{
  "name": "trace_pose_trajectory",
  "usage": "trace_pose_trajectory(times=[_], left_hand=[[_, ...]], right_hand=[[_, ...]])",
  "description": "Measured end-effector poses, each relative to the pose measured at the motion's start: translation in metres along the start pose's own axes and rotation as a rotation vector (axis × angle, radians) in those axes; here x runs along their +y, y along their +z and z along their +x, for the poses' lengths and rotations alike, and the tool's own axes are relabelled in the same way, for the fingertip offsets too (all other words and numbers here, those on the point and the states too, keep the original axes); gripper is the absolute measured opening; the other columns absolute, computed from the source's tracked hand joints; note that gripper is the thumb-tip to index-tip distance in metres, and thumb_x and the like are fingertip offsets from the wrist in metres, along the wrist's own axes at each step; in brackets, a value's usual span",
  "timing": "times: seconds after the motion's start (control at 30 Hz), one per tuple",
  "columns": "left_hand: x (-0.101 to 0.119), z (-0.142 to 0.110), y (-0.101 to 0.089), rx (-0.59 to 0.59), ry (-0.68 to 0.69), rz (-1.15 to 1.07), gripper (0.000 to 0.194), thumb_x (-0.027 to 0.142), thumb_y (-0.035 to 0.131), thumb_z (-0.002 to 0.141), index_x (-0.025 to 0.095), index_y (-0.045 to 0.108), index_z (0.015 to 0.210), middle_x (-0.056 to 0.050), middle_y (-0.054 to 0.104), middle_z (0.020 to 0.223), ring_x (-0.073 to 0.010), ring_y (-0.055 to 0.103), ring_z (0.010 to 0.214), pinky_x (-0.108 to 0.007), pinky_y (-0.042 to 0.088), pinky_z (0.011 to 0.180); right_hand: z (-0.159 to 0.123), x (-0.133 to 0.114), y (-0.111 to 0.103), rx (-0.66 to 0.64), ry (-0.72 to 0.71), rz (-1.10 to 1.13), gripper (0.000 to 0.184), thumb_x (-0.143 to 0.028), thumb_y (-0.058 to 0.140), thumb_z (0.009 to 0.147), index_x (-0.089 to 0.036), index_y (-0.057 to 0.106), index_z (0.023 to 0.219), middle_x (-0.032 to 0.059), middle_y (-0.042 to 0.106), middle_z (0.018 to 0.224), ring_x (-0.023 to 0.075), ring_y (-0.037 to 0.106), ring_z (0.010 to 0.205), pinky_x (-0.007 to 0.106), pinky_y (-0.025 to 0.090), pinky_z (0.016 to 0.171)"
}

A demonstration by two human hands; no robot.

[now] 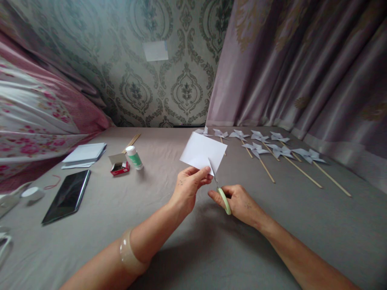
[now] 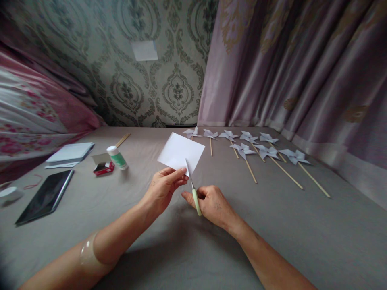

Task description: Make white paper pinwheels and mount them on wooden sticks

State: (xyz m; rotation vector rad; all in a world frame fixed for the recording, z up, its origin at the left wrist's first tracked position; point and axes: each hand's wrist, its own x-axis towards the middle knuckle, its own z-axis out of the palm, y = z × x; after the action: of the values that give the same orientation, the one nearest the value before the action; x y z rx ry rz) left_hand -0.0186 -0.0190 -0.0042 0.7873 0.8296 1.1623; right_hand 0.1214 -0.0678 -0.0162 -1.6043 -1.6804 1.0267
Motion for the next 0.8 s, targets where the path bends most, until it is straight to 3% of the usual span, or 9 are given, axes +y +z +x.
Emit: trace_pose_trajectory(times=[0.47, 0.6, 0.7, 0.8], left_hand=[[-0.002, 0.001, 0.000, 0.003, -0.005, -0.003, 0.022, 0.024, 0.081, 0.057, 0.009, 0.067, 0.065, -0.004, 0.065, 0.061, -0.0103, 0.059, 0.058, -0.023, 0.047, 0.061], [-0.002, 0.003, -0.003, 0.001, 0.009, -0.001, 0.023, 0.025, 0.080, 0.057, 0.010, 0.067, 0.067, -0.003, 0.064, 0.062, -0.0099, 0.058, 0.058, -0.022, 0.046, 0.060], [0.000, 0.010, -0.008, 0.062, 0.056, -0.006, 0.023, 0.025, 0.078, 0.056, 0.011, 0.066, 0.069, -0.001, 0.063, 0.063, -0.0083, 0.056, 0.058, -0.021, 0.044, 0.058], [0.002, 0.020, -0.016, 0.141, 0.119, -0.014, 0.018, 0.023, 0.074, 0.056, 0.014, 0.063, 0.067, 0.000, 0.064, 0.069, -0.0073, 0.054, 0.059, -0.019, 0.043, 0.057]], right_hand=[[0.001, 0.003, 0.000, 0.004, -0.001, -0.015, 0.043, -0.052, 0.059, 0.074, -0.018, 0.043, 0.053, -0.0042, 0.030, 0.055, 0.0096, 0.030, 0.055, 0.025, 0.024, 0.050], [-0.001, 0.002, -0.001, -0.083, 0.011, -0.047, 0.042, -0.052, 0.057, 0.077, -0.017, 0.047, 0.056, -0.0043, 0.032, 0.056, 0.0092, 0.031, 0.055, 0.024, 0.024, 0.049], [-0.003, -0.001, -0.002, -0.172, -0.037, -0.081, 0.042, -0.053, 0.054, 0.080, -0.017, 0.045, 0.059, -0.0048, 0.033, 0.056, 0.0089, 0.031, 0.055, 0.023, 0.024, 0.048], [-0.003, -0.004, -0.005, -0.110, -0.077, -0.015, 0.042, -0.055, 0.056, 0.078, -0.019, 0.044, 0.061, -0.0055, 0.034, 0.056, 0.0090, 0.032, 0.054, 0.023, 0.025, 0.048]])
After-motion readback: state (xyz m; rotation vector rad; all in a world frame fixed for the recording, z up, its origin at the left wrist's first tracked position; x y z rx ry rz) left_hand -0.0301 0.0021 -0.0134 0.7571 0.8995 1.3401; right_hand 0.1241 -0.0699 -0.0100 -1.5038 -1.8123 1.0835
